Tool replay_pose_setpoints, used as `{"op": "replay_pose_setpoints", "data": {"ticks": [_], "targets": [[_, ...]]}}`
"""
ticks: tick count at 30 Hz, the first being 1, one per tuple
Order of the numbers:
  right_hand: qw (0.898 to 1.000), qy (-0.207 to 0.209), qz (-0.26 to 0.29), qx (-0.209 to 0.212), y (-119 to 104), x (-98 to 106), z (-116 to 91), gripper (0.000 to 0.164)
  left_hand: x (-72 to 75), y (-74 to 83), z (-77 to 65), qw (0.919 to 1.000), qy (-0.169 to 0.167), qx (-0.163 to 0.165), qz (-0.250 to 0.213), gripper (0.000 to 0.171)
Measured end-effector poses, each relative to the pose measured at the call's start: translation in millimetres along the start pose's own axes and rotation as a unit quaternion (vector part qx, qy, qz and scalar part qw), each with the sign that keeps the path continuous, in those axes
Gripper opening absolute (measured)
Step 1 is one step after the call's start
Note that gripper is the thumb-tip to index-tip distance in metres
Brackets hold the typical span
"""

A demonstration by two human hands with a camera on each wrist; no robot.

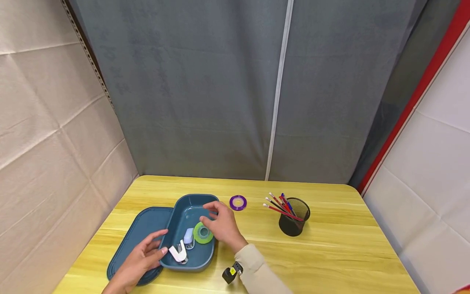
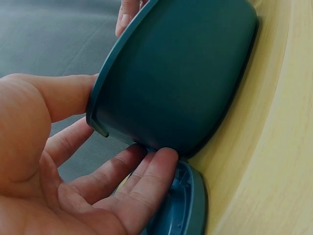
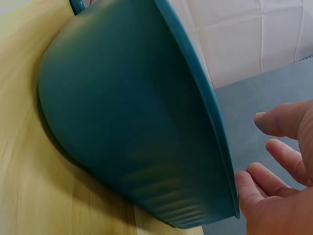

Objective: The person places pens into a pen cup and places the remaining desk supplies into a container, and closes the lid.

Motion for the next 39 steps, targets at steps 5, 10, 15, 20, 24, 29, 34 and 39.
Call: {"op": "replay_pose_setpoints", "data": {"ticks": [5, 10, 15, 20, 24, 29, 34, 39], "targets": [[1.000, 0.007, -0.006, -0.008, 4, 6, 0, 0.035, 0.0, 0.2, -0.1, 1.0000, -0.003, -0.005, -0.001, 0.058], [1.000, 0.013, -0.012, -0.014, 10, 14, 0, 0.035, 0.0, -0.2, 0.0, 1.0000, -0.006, -0.007, 0.000, 0.059], [1.000, 0.022, -0.011, -0.009, 16, 23, 1, 0.037, 0.0, -0.8, 0.1, 1.0000, -0.009, -0.001, 0.000, 0.060], [0.999, 0.036, -0.012, -0.002, 23, 34, 3, 0.038, -0.1, -0.5, 0.1, 0.9999, -0.010, 0.001, -0.004, 0.061], [0.998, 0.053, -0.018, -0.004, 31, 43, 7, 0.037, -0.2, 0.3, -0.1, 0.9999, -0.013, 0.002, -0.006, 0.061], [0.997, 0.066, -0.034, -0.024, 46, 54, 13, 0.038, 0.2, 0.2, -0.8, 0.9998, -0.018, 0.004, -0.002, 0.063], [0.995, 0.073, -0.047, -0.041, 58, 63, 17, 0.043, 0.2, -0.1, -0.3, 0.9998, -0.020, 0.001, 0.001, 0.063], [0.993, 0.086, -0.064, -0.046, 67, 72, 20, 0.043, 0.0, -0.7, 0.9, 0.9998, -0.022, 0.000, 0.005, 0.063]]}}
Point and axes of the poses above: each hand's wrist, its own z-axis towards the middle knuckle, its own x-axis out of the back of the hand, y = z × x, the point moved 7 cm from there along z, towards the middle knuckle, and after that the axes turned 5 degrees about -z, right-handed, at the moved point
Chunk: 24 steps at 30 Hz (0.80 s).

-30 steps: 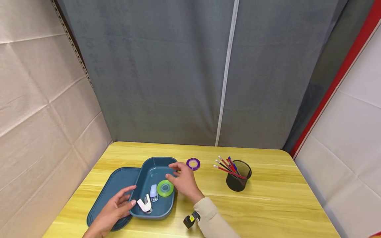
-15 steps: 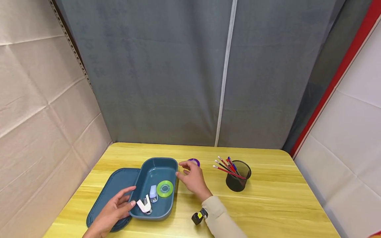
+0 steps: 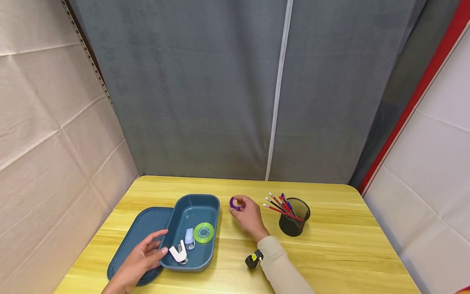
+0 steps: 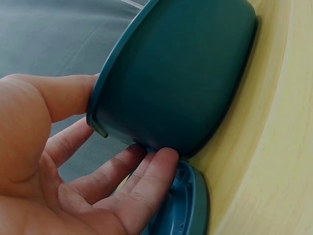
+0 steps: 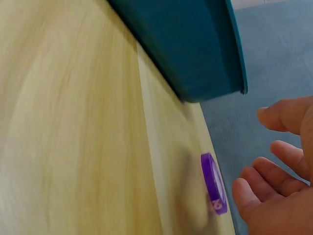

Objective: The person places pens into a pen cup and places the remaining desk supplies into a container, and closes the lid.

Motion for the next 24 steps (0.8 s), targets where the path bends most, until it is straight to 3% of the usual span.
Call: {"op": "replay_pose_setpoints", "data": {"ticks": [11, 18, 24], "targets": [[0.999, 0.035, -0.023, -0.012, 15, 4, 11, 0.048, -0.4, 1.7, 0.6, 1.0000, 0.005, -0.006, -0.006, 0.062], [0.995, 0.067, -0.072, 0.019, 18, 6, 15, 0.050, 0.0, 0.5, 0.5, 1.0000, 0.005, -0.001, -0.006, 0.062], [0.995, 0.060, -0.077, 0.011, 22, 5, 17, 0.054, 0.4, -0.3, 0.0, 0.9999, 0.009, -0.001, -0.004, 0.063]]}}
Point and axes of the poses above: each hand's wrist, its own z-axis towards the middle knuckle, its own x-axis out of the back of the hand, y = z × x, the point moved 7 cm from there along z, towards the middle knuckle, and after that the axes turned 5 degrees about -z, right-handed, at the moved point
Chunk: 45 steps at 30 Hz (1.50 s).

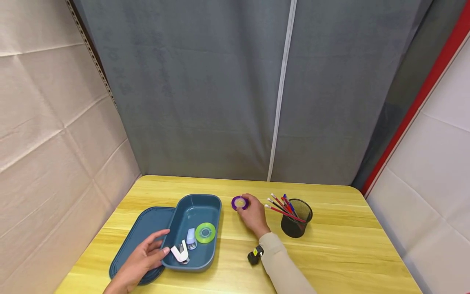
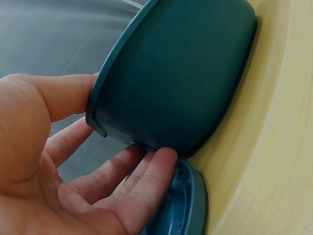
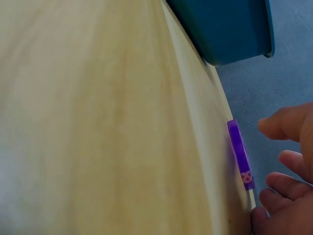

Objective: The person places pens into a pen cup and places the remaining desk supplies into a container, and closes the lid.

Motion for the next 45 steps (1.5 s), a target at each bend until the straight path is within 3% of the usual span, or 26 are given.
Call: {"op": "replay_pose_setpoints", "data": {"ticks": [6, 15, 21, 36, 45], "targets": [[1.000, -0.019, -0.014, -0.017, 3, -5, 2, 0.062, -0.3, 0.8, -1.3, 1.0000, -0.004, 0.001, 0.002, 0.063], [0.996, -0.030, -0.079, -0.041, 6, -13, 6, 0.062, -0.3, 2.2, -2.6, 0.9999, -0.014, 0.003, 0.003, 0.066], [0.995, -0.036, -0.082, -0.046, 9, -14, 6, 0.063, -0.5, 0.0, -1.3, 0.9999, -0.011, 0.008, 0.000, 0.065], [0.997, -0.043, -0.049, 0.027, 4, -10, 4, 0.067, 0.8, -0.6, -1.5, 0.9999, -0.004, 0.008, -0.006, 0.064], [0.997, -0.062, -0.036, 0.036, 10, -5, 2, 0.066, -0.3, -0.3, -1.1, 1.0000, -0.004, 0.007, -0.003, 0.065]]}}
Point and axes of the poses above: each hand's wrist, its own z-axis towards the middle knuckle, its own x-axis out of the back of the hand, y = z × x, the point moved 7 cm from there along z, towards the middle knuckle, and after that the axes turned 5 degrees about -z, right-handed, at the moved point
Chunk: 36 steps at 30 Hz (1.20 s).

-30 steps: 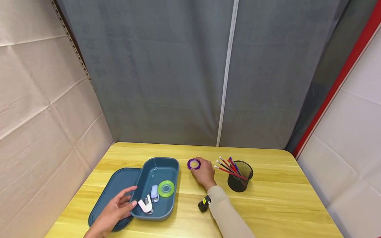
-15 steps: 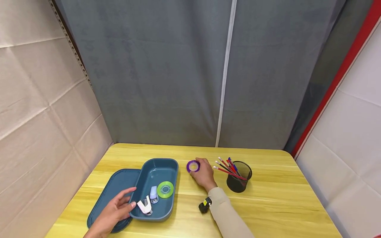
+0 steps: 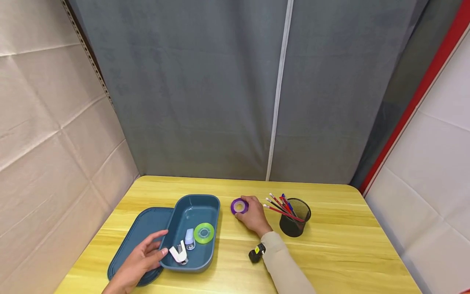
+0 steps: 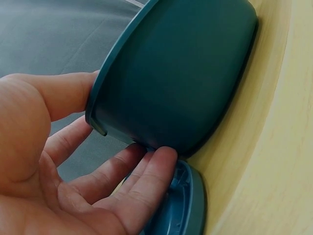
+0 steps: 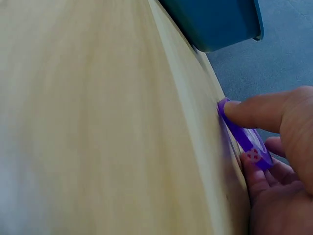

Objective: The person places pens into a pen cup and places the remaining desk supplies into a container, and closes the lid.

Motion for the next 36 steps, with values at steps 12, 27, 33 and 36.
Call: {"op": "replay_pose_setpoints", "data": {"ticks": [12, 27, 33, 36], "targets": [[1.000, -0.006, 0.006, -0.012, 4, 11, -2, 0.069, 0.0, 1.0, -0.3, 1.0000, -0.001, -0.005, -0.003, 0.065], [0.999, -0.005, 0.027, -0.046, 11, 11, -8, 0.068, -0.9, 0.9, -1.3, 1.0000, -0.007, -0.006, -0.002, 0.067], [0.999, 0.015, 0.026, -0.036, 6, 13, -9, 0.069, -0.6, 0.4, 0.0, 1.0000, -0.007, -0.005, -0.002, 0.066], [0.999, 0.024, 0.025, -0.034, 3, 15, -9, 0.070, -0.7, 0.3, 0.7, 0.9999, -0.010, -0.007, -0.003, 0.066]]}}
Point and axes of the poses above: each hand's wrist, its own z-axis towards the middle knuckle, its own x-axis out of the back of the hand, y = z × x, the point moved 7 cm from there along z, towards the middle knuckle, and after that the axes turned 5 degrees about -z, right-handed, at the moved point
